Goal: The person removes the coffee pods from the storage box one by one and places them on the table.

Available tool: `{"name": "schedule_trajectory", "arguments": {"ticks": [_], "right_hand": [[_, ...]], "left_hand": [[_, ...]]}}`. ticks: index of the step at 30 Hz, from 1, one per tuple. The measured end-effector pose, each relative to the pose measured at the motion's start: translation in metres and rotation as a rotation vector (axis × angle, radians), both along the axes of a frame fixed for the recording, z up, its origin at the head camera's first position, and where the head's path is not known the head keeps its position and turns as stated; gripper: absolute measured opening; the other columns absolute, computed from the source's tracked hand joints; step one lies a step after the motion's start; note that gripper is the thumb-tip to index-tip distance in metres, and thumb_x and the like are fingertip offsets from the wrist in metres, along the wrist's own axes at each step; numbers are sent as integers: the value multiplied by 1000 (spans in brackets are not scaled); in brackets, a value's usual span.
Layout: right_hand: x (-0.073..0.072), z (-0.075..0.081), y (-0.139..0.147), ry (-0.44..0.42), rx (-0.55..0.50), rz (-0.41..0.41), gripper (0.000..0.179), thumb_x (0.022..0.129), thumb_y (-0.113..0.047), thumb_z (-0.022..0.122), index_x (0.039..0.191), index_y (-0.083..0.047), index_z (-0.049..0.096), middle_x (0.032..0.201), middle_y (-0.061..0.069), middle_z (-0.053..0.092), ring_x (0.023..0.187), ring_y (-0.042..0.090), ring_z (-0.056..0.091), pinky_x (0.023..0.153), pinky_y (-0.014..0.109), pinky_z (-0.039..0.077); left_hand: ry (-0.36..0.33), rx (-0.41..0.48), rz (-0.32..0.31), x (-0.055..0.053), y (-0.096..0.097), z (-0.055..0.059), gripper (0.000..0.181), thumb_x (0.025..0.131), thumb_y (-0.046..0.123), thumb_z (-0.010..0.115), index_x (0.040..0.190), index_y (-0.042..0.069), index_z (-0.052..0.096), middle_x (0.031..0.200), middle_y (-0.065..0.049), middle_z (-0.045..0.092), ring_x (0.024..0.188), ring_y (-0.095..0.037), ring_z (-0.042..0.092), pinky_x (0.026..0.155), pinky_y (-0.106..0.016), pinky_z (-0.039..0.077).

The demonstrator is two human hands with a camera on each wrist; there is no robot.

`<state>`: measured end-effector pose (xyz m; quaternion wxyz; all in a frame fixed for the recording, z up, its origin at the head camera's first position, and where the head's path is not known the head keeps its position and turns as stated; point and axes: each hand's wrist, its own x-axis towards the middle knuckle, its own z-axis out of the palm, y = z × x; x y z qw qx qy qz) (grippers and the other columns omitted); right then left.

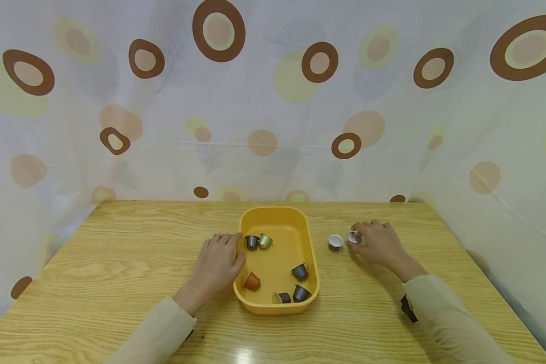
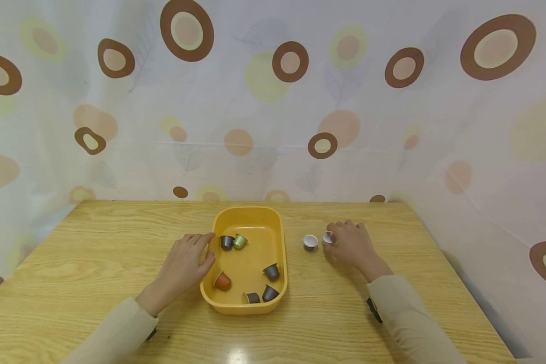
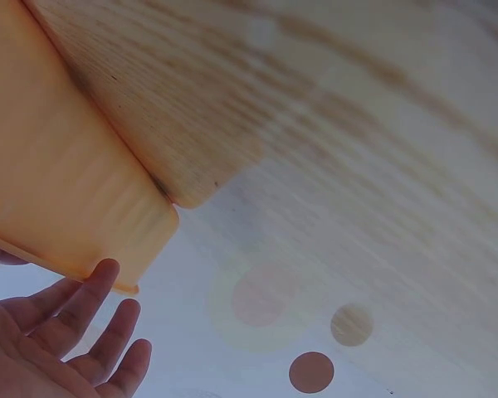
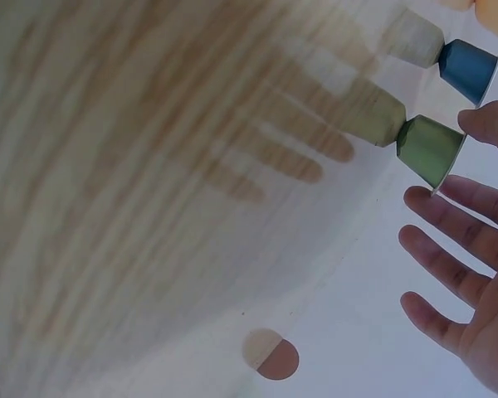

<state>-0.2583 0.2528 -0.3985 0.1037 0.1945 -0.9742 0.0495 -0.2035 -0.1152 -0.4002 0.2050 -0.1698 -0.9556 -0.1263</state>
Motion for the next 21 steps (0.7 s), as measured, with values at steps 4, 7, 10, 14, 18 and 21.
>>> {"name": "schedule_trajectory", "arguments": {"ticks": [4, 7, 10, 14, 18, 21], "right_hand": [[0, 3, 0, -26, -1, -8, 41, 80, -34, 66, 110, -6, 62, 97, 8, 66, 90, 31, 57, 79, 57, 40], [1, 7, 1, -35, -2, -11, 42, 81, -34, 65, 112, -5, 61, 98, 9, 66, 91, 32, 57, 80, 57, 40], [1, 10, 1, -16, -3, -1, 41, 82, -32, 64, 113, -4, 60, 97, 10, 66, 90, 33, 57, 79, 57, 40], [1, 14, -1, 19, -3, 16, 40, 83, -32, 62, 112, -5, 61, 97, 10, 66, 89, 32, 57, 77, 55, 41], [1, 18, -5, 41, 9, 29, 40, 82, -33, 63, 112, -6, 61, 98, 9, 66, 90, 30, 57, 76, 53, 42], [1, 19, -10, 63, 32, 40, 41, 82, -34, 64, 112, -7, 61, 98, 7, 66, 90, 29, 57, 76, 52, 43]], "left_hand": [[1, -2, -4, 0, 0, 1, 35, 86, 22, 56, 118, 8, 59, 108, -8, 65, 100, -26, 57, 85, -43, 45], [-1, -2, -5, 0, 0, 1, 35, 86, 22, 56, 118, 8, 59, 108, -8, 65, 100, -27, 57, 86, -43, 45], [-4, -2, -3, 0, 0, 1, 35, 86, 22, 55, 118, 8, 59, 109, -8, 65, 100, -27, 57, 86, -43, 45], [-6, -2, 0, 0, 0, 1, 35, 87, 22, 55, 119, 8, 59, 109, -8, 65, 101, -27, 57, 86, -44, 45], [-3, -5, 2, 0, 1, 1, 35, 86, 22, 56, 119, 8, 59, 109, -8, 65, 100, -27, 57, 86, -43, 45], [-2, -9, 2, 0, 0, 1, 36, 86, 23, 56, 119, 8, 59, 109, -8, 65, 100, -27, 57, 86, -43, 45]]}}
